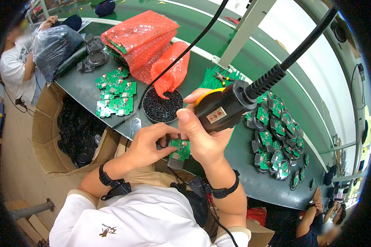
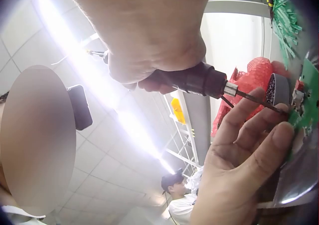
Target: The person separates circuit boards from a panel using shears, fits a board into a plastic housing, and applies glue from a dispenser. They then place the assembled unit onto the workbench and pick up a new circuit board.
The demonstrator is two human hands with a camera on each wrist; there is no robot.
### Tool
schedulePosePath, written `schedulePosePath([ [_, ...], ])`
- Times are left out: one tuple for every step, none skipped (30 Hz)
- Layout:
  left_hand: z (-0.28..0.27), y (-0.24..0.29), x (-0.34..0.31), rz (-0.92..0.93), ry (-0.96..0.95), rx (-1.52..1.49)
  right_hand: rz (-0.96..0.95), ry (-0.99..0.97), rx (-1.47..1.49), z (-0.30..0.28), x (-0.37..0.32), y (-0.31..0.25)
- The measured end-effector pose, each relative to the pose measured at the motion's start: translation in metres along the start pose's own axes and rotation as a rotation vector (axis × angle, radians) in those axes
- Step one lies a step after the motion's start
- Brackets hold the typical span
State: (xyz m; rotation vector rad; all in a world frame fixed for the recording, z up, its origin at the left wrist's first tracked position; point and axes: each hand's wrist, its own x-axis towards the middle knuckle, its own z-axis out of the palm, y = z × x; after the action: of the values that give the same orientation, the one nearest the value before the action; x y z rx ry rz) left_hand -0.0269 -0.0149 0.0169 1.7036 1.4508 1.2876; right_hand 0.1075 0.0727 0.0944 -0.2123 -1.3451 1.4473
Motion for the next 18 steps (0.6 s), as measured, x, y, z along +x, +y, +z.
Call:
schedulePosePath([
  [-0.0002, -0.0002, 0.0001, 0.005, -0.002, 0.001, 0.003, 0.005, 0.000, 0.0002, 0.0002, -0.0005],
  [-0.0003, -0.0003, 0.0002, 0.011, -0.005, 0.003, 0.007, 0.010, 0.001, 0.0004, 0.0002, -0.0009],
  [-0.0006, 0.0000, 0.0002, 0.008, -0.004, 0.002, 0.009, 0.010, 0.001, 0.0005, 0.0003, -0.0012],
  [-0.0011, 0.0008, 0.0005, 0.006, -0.007, -0.001, 0.011, 0.015, -0.005, 0.0006, 0.0005, -0.0015],
  [-0.0013, 0.0012, 0.0007, 0.003, -0.009, -0.004, 0.013, 0.020, -0.011, 0.0005, 0.0005, -0.0017],
  [-0.0011, 0.0008, 0.0009, 0.002, -0.009, -0.005, 0.014, 0.020, -0.011, 0.0002, 0.0003, -0.0017],
  [-0.0009, 0.0005, 0.0011, 0.000, -0.012, -0.004, 0.021, 0.024, -0.019, -0.0001, 0.0001, -0.0017],
  [-0.0008, 0.0003, 0.0013, -0.002, -0.014, -0.003, 0.027, 0.027, -0.027, -0.0003, -0.0001, -0.0017],
  [-0.0007, 0.0002, 0.0013, -0.003, -0.014, -0.003, 0.028, 0.027, -0.027, -0.0003, 0.0000, -0.0017],
  [-0.0007, 0.0001, 0.0013, -0.006, -0.016, -0.003, 0.030, 0.029, -0.024, -0.0002, 0.0001, -0.0017],
  [-0.0007, 0.0001, 0.0013, -0.009, -0.017, -0.003, 0.032, 0.031, -0.021, -0.0002, 0.0001, -0.0016],
  [-0.0008, 0.0000, 0.0011, -0.010, -0.018, -0.004, 0.033, 0.032, -0.021, -0.0002, -0.0003, -0.0013],
  [-0.0010, -0.0002, 0.0010, -0.008, -0.021, 0.002, 0.036, 0.031, -0.021, -0.0002, -0.0005, -0.0009],
  [-0.0012, -0.0002, 0.0011, -0.007, -0.023, 0.007, 0.038, 0.029, -0.021, -0.0001, -0.0007, -0.0006],
  [-0.0012, -0.0004, 0.0013, -0.007, -0.023, 0.007, 0.038, 0.029, -0.021, 0.0000, -0.0009, 0.0001],
  [-0.0013, -0.0006, 0.0015, -0.013, -0.033, 0.003, 0.033, 0.029, -0.026, 0.0000, -0.0012, 0.0010],
  [-0.0013, -0.0007, 0.0018, -0.019, -0.043, 0.000, 0.027, 0.029, -0.031, 0.0001, -0.0013, 0.0015],
  [-0.0016, 0.0002, 0.0019, -0.019, -0.043, 0.000, 0.027, 0.029, -0.031, 0.0001, -0.0015, 0.0014],
])
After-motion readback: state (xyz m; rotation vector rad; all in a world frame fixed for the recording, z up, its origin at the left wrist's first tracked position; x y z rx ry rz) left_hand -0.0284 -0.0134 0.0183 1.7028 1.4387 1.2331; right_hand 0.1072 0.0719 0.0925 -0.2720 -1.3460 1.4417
